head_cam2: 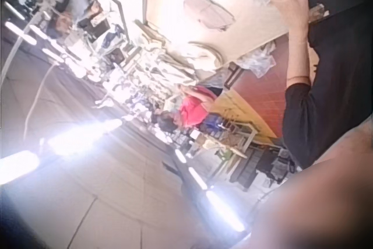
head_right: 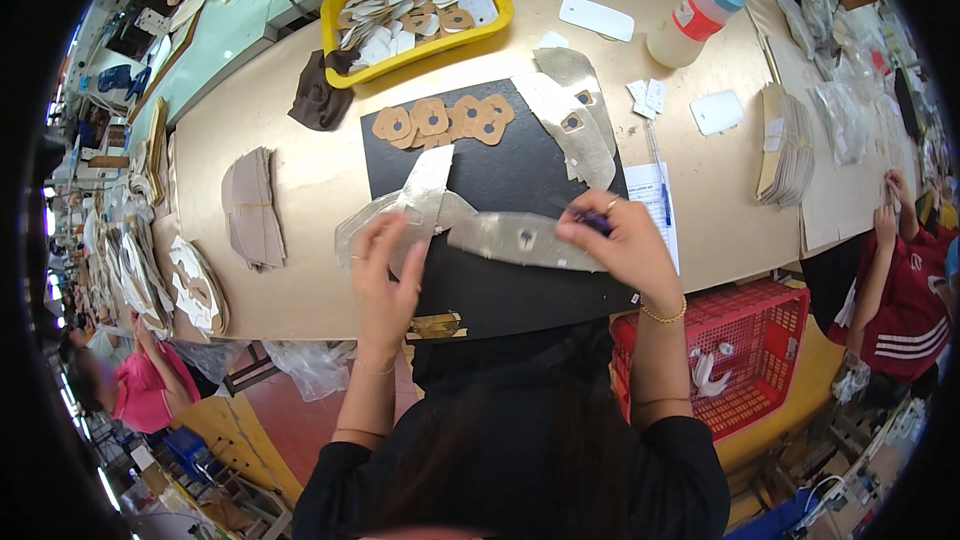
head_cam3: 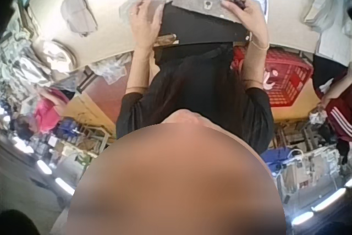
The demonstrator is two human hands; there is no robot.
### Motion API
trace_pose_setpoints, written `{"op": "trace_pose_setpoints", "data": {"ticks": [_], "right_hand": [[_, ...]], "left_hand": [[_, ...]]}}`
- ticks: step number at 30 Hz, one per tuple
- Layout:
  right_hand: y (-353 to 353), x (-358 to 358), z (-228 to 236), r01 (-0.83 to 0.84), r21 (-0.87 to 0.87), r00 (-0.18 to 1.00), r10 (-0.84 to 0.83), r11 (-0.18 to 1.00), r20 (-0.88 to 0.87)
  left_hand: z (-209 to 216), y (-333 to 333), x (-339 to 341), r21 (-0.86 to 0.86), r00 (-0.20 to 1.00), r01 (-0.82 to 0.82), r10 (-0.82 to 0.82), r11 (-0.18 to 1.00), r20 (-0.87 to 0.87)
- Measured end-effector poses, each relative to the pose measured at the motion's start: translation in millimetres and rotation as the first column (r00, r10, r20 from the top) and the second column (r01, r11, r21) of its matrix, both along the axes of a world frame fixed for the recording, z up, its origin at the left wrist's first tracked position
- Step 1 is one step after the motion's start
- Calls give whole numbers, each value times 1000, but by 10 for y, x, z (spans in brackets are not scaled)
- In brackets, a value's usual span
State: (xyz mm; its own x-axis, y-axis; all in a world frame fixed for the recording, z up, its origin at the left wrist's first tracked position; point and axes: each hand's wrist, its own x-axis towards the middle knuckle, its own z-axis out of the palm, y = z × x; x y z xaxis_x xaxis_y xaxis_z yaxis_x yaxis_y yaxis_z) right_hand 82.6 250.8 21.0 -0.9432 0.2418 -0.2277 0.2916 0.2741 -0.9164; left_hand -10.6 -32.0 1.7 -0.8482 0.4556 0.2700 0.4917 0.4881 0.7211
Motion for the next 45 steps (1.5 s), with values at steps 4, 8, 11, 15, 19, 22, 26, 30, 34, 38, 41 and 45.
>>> {"op": "trace_pose_setpoints", "data": {"ticks": [4,8,11,15,19,22,26,30,34,38,41,45], "right_hand": [[130,-138,-121,421,-146,879,-443,895,-177],[222,-277,-215,522,292,830,-399,802,-389],[131,-227,-222,475,154,861,-422,866,-283],[-174,-182,-248,351,-176,915,-377,920,-144],[-407,-239,-240,180,-628,963,-264,757,-42],[-485,-280,-187,125,-804,986,-163,582,35],[-535,-316,-77,9,-787,982,-152,617,-108],[-530,-265,89,-208,-235,897,90,950,-432],[-504,-177,200,-364,-208,901,287,908,-326],[-496,-139,210,-236,-614,947,37,753,-319],[-456,-152,219,-118,-267,953,33,956,-300],[-421,-164,268,-135,-70,967,116,988,-226]], "left_hand": [[-31,39,-62,-210,958,-278,286,937,7],[-52,46,-89,-303,976,-213,189,929,-106],[-54,54,-84,-203,985,-171,162,964,-57],[-3,125,79,280,828,-259,63,924,557],[85,190,107,581,811,-121,-257,805,526],[176,200,87,408,889,97,-264,908,375],[234,233,126,275,908,108,-207,955,363],[170,257,98,451,863,38,-257,891,434],[147,233,67,641,759,-18,-407,767,509],[204,252,105,583,752,-44,-358,811,554],[270,251,119,568,741,-51,-350,822,573],[329,242,132,550,758,0,-359,835,545]]}}
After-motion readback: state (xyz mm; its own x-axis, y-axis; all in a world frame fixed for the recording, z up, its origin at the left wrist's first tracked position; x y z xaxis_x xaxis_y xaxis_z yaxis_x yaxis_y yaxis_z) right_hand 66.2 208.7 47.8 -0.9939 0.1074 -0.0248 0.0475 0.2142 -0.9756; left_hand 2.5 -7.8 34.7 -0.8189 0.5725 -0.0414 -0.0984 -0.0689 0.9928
